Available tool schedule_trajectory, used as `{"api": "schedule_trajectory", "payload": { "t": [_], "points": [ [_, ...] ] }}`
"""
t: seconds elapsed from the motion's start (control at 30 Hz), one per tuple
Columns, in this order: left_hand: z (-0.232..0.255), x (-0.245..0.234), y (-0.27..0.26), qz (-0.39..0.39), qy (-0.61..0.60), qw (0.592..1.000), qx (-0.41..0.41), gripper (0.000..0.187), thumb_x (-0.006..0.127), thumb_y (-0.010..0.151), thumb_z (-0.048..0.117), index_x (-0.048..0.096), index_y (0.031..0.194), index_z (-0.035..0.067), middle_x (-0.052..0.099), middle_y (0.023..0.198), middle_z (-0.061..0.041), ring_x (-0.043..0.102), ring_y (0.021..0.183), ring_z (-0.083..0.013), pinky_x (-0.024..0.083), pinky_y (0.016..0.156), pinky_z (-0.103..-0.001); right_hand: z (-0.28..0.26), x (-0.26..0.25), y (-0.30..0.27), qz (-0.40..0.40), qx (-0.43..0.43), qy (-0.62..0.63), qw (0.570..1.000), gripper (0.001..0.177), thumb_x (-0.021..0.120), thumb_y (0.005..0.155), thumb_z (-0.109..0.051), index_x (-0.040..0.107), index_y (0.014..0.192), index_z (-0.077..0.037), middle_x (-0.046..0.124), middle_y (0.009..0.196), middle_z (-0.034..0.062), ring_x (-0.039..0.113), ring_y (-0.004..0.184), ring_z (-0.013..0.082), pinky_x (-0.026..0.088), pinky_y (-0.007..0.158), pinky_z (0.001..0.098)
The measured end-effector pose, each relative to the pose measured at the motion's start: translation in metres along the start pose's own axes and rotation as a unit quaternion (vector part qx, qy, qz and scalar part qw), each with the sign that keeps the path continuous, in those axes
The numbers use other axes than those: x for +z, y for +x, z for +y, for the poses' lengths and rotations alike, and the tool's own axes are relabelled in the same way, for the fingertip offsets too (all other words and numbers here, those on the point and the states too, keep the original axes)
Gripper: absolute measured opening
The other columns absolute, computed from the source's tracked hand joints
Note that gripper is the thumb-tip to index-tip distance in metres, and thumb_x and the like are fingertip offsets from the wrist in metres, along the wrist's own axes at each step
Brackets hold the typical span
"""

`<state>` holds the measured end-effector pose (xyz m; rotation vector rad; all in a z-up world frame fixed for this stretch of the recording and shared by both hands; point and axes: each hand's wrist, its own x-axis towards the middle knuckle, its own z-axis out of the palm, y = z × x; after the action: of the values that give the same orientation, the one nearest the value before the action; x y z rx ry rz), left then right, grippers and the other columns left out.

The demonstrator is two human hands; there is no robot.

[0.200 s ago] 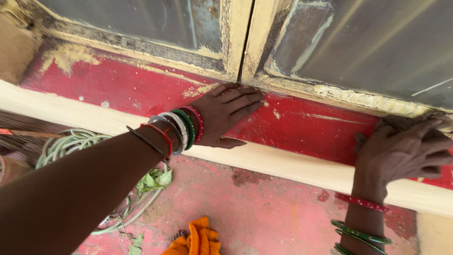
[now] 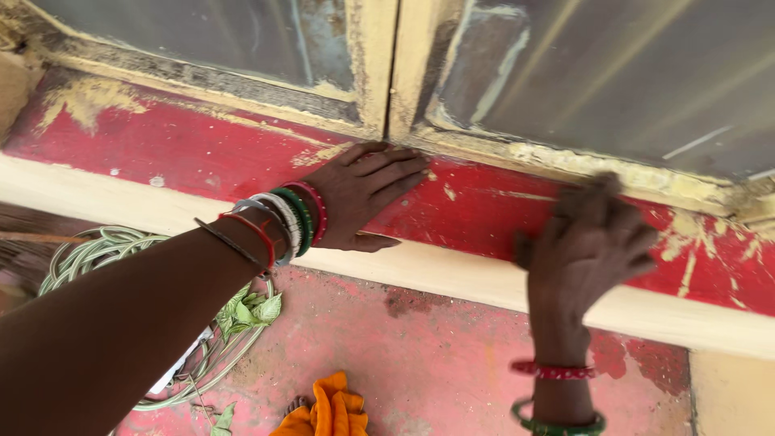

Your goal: The person cleans a window frame using a cloth and a spray bottle.

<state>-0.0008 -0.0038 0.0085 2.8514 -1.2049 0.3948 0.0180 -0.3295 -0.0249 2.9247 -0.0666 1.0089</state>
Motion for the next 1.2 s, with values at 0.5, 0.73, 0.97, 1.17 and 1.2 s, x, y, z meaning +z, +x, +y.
{"api": "schedule_trajectory", "payload": {
  "t": [0.5,0.73,0.97,1.17,1.2],
  "points": [
    [0.000,0.002,-0.002,0.023,-0.002,1.000,0.006,0.090,0.059,0.091,0.060,0.037,0.154,0.000,0.038,0.160,-0.013,0.034,0.148,-0.0290,0.025,0.122,-0.047,0.075,0.048,0.047,0.034,0.259,0.128,0.957,0.063,0.061,0.083,-0.016,0.060,0.141,0.008,0.043,0.119,0.0240,0.043,0.109,0.0414,0.042,0.077,0.0553],
    [-0.001,0.000,0.000,0.030,-0.001,0.999,0.013,0.091,0.060,0.090,0.060,0.037,0.153,-0.001,0.038,0.159,-0.014,0.034,0.147,-0.0296,0.025,0.121,-0.048,0.064,0.020,0.025,0.048,0.103,0.110,0.987,0.070,0.062,0.082,-0.009,0.056,0.150,0.009,0.044,0.125,0.0208,0.043,0.117,0.0405,0.043,0.092,0.0544],
    [-0.001,0.002,-0.001,0.020,-0.008,1.000,0.009,0.090,0.060,0.090,0.060,0.037,0.153,0.000,0.037,0.160,-0.014,0.033,0.148,-0.0290,0.024,0.121,-0.048,0.067,0.043,0.026,0.081,0.130,0.006,0.988,0.079,0.063,0.075,-0.012,0.056,0.152,0.003,0.043,0.128,0.0208,0.044,0.115,0.0394,0.043,0.090,0.0535],
    [-0.001,0.004,-0.004,0.016,-0.012,1.000,0.007,0.090,0.060,0.090,0.060,0.035,0.153,0.000,0.035,0.161,-0.014,0.031,0.149,-0.0289,0.022,0.123,-0.048,0.045,0.020,0.019,0.071,0.043,0.015,0.996,0.071,0.064,0.075,-0.013,0.057,0.144,-0.001,0.047,0.122,0.0161,0.046,0.119,0.0343,0.041,0.095,0.0514],
    [-0.002,0.003,-0.003,0.021,-0.012,1.000,0.011,0.090,0.060,0.091,0.060,0.035,0.153,0.000,0.035,0.162,-0.014,0.031,0.150,-0.0288,0.022,0.123,-0.048,0.031,0.014,0.017,0.068,0.029,0.032,0.997,0.064,0.067,0.081,-0.017,0.058,0.143,-0.003,0.048,0.122,0.0161,0.047,0.120,0.0338,0.040,0.096,0.0513]
  ]
}}
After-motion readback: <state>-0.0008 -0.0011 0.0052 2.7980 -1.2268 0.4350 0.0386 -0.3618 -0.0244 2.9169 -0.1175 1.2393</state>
